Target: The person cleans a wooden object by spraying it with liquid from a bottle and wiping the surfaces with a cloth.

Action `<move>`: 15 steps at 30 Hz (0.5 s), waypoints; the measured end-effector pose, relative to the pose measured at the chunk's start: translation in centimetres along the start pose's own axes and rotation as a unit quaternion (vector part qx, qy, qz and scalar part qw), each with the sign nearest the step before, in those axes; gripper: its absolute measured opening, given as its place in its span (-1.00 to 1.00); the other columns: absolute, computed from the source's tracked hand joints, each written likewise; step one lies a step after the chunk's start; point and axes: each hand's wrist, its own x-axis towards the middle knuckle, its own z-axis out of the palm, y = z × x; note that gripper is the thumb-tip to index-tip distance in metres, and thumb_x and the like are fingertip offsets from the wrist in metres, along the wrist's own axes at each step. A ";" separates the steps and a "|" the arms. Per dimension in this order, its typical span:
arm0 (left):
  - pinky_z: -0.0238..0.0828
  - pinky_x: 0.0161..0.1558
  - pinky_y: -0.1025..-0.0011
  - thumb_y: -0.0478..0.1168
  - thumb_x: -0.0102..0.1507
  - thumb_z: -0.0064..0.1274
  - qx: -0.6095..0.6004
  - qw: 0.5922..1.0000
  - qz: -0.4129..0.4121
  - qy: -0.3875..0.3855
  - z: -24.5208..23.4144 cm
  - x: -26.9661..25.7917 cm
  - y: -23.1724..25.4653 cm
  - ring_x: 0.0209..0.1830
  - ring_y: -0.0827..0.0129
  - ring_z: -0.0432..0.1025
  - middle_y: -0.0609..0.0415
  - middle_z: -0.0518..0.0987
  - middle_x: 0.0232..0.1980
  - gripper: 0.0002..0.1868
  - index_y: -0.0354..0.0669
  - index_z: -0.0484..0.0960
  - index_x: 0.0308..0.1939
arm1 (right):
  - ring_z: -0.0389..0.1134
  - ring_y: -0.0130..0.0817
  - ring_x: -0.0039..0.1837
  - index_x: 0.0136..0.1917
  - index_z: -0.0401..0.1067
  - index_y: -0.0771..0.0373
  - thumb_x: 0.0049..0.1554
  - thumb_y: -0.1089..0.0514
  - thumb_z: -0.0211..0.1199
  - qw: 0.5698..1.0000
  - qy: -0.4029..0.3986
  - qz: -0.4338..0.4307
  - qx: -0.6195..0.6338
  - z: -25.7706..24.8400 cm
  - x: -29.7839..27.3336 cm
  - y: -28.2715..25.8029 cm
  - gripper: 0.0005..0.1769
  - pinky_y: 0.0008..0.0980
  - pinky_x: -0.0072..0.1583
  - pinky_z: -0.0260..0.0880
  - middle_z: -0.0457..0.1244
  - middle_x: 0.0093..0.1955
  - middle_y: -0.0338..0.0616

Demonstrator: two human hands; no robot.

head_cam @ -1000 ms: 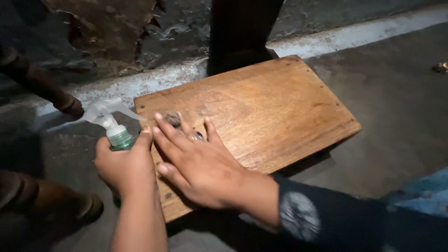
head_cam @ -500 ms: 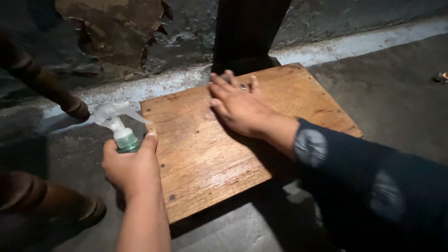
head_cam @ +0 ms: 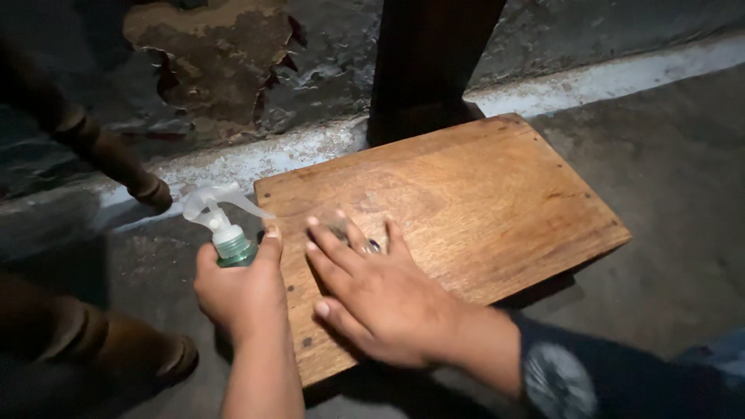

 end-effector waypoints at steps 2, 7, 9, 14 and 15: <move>0.43 -0.20 0.22 -0.08 -0.01 0.48 0.007 1.000 0.022 0.009 0.1 0.1 -0.3 -0.34 0.22 0.55 0.00 0.67 -0.28 -0.56 -0.22 0.61 -0.24 | -0.28 0.05 0.70 0.58 -0.03 0.29 0.28 -0.14 -0.14 1.000 -0.025 -0.012 -0.007 -0.5 2.1 1.2 -0.27 0.43 0.48 -0.38 -0.24 0.71 0.00; 0.43 -0.20 0.23 -0.11 0.00 0.46 0.006 1.000 0.026 -0.004 0.2 0.1 -0.7 -0.35 0.21 0.54 -0.02 0.67 -0.29 -0.57 -0.26 0.60 -0.25 | -0.56 -0.07 0.70 0.63 -0.24 0.08 0.28 -0.22 -0.37 0.987 -0.074 0.125 -0.066 -2.4 7.1 6.3 -0.26 0.34 0.50 -0.59 -0.46 0.72 -0.22; 0.43 -0.20 0.23 -0.11 0.00 0.47 0.007 1.000 0.026 -0.005 0.2 0.1 -0.4 -0.35 0.21 0.54 -0.02 0.67 -0.29 -0.57 -0.27 0.60 -0.25 | -0.59 -0.08 0.69 0.63 -0.29 0.09 0.28 -0.23 -0.39 0.980 -0.069 0.165 -0.089 -3.5 7.2 9.2 -0.25 0.32 0.50 -0.61 -0.48 0.72 -0.20; 0.42 -0.24 0.22 -0.08 0.02 0.47 0.004 0.999 -0.035 -0.020 -0.1 -0.2 0.5 -0.36 0.23 0.54 0.00 0.67 -0.29 -0.57 -0.24 0.60 -0.24 | -0.49 -0.19 0.71 0.64 -0.33 0.25 0.29 -0.28 -0.38 0.960 -0.035 0.250 -0.122 -4.1 2.1 13.5 -0.16 0.24 0.55 -0.56 -0.40 0.72 -0.08; 0.43 -0.23 0.22 -0.09 0.01 0.47 -0.001 1.000 -0.025 -0.012 -0.2 -0.2 0.6 -0.36 0.23 0.54 -0.01 0.67 -0.29 -0.57 -0.24 0.60 -0.24 | -0.43 -0.21 0.70 0.64 -0.36 0.29 0.28 -0.29 -0.38 0.959 -0.028 0.259 -0.113 -4.0 1.0 13.5 -0.13 0.23 0.55 -0.53 -0.38 0.71 -0.08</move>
